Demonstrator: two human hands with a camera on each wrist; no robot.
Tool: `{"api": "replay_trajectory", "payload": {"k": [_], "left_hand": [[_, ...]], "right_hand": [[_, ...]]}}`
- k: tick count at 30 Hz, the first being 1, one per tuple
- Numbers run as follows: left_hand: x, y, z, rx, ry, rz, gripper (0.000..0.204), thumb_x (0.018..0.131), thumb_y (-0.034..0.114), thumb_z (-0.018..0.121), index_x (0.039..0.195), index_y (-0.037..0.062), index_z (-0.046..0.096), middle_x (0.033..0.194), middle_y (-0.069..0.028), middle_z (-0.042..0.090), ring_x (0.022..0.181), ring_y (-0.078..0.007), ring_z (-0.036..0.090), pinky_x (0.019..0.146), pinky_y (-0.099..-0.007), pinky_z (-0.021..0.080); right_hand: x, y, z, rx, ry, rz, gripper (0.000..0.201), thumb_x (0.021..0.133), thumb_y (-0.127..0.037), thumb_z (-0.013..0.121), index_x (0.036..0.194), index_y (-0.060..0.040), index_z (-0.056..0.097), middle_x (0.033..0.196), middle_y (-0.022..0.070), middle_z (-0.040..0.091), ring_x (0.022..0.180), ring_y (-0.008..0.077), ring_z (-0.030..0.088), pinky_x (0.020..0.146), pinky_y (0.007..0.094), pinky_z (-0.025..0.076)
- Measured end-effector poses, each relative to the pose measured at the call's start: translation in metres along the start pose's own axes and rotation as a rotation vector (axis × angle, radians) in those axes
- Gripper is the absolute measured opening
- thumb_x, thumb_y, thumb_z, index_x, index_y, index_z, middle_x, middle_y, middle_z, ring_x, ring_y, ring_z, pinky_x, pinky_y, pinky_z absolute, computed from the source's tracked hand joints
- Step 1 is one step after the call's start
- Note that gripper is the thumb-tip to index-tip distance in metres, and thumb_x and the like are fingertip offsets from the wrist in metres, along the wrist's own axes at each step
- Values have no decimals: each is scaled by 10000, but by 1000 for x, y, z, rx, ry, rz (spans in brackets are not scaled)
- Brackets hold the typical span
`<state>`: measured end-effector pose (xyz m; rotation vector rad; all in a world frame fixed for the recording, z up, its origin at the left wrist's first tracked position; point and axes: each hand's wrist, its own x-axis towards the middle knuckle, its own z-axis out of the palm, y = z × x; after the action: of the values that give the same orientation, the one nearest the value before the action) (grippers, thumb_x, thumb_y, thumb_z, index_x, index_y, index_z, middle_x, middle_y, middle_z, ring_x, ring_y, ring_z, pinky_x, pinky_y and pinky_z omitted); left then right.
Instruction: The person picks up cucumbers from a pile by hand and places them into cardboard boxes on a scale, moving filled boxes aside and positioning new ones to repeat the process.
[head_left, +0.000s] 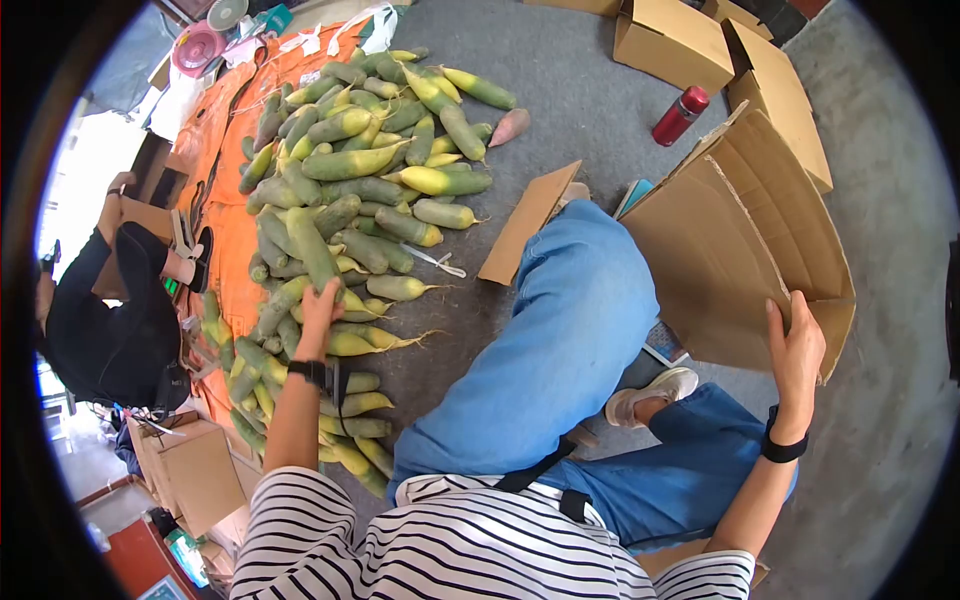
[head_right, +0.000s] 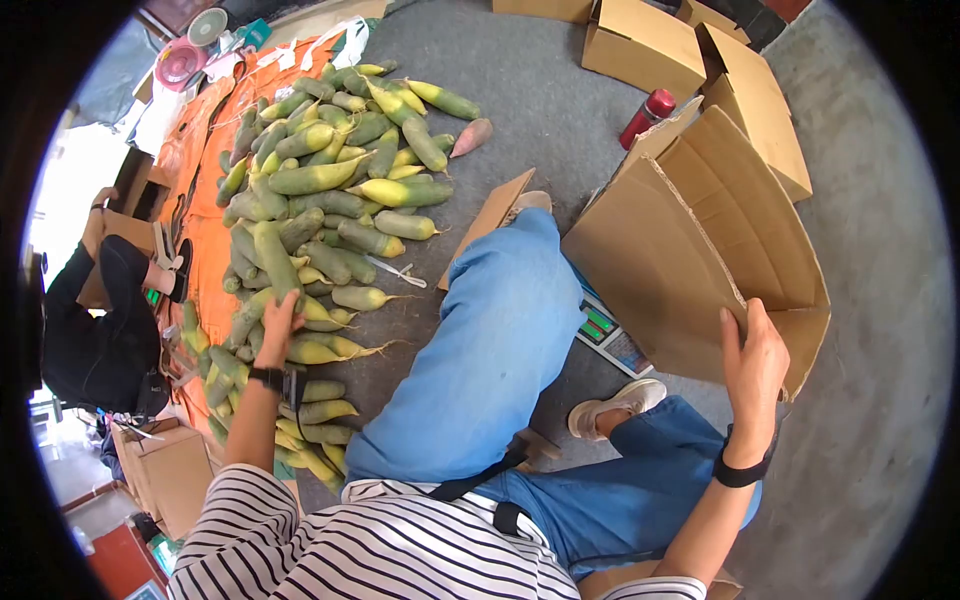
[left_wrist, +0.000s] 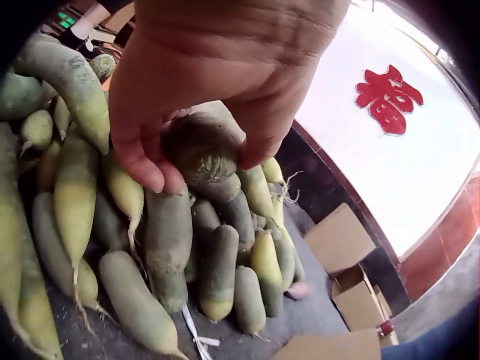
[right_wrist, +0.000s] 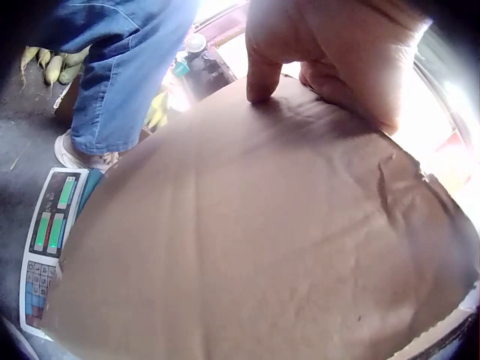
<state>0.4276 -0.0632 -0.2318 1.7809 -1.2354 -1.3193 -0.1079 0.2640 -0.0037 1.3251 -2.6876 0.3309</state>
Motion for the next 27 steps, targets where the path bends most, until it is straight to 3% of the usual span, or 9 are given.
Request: {"api": "replay_trajectory", "payload": {"k": [5,9,10,15,19,21,25,26,27], "left_hand": [[-70,32,1,-234,-108,-28,387,868,307,644,1103,23,526,901,-86,618,809,-214,641,693,-310,531],[-93,63,-10,-726,-376,-182,425,910,360,589,1141,7,530,989,-118,646,918,-242,628,806,-335,519],[-110,77,2,-767,-278,-172,448,916,370,581,1163,2,520,988,-116,645,905,-231,625,780,-323,528],[-169,152,27,-339,-627,127,519,891,378,577,1208,-23,485,1004,-169,626,766,-211,625,641,-289,524],[-216,252,87,-304,-949,492,620,874,449,546,1240,-45,465,933,-161,615,635,-192,575,556,-279,472],[-240,298,126,-302,-1056,502,552,910,420,499,1208,-44,496,892,-152,607,594,-181,539,511,-271,423],[-258,355,234,-349,-1382,270,417,947,402,486,1057,6,556,845,-110,590,589,-191,549,501,-287,423],[-252,358,260,-363,-1451,124,318,925,308,570,1112,50,555,1070,-128,586,892,-257,625,742,-334,549],[-267,358,285,-286,-1396,107,354,902,343,606,1102,55,551,1081,-154,572,848,-265,637,675,-317,552]], "right_hand": [[0,4,4,-33,63,-65,222,878,-205,627,853,-27,495,746,192,597,722,404,583,611,451,449],[-3,8,4,-10,54,-57,207,847,-210,643,880,-40,531,762,185,617,735,380,613,626,461,475],[-4,12,8,-22,108,-75,219,838,-215,648,859,-38,522,761,181,618,744,377,620,626,460,480],[-5,15,6,-14,105,-87,227,827,-212,649,809,-34,511,762,150,641,741,340,643,645,431,514],[-7,19,10,-7,117,-107,215,823,-209,652,809,-41,519,754,147,637,730,326,648,642,427,516],[-8,20,12,-8,121,-107,212,821,-207,653,811,-42,521,749,147,635,727,324,648,642,427,517],[-11,21,10,10,125,-137,200,814,-195,656,826,-45,525,741,149,627,723,331,642,639,427,514],[-11,20,10,14,129,-135,195,811,-187,657,827,-46,524,737,149,624,722,334,640,636,428,512],[-11,18,9,20,120,-135,194,811,-179,657,826,-45,519,737,154,621,720,339,636,631,432,507]]}}
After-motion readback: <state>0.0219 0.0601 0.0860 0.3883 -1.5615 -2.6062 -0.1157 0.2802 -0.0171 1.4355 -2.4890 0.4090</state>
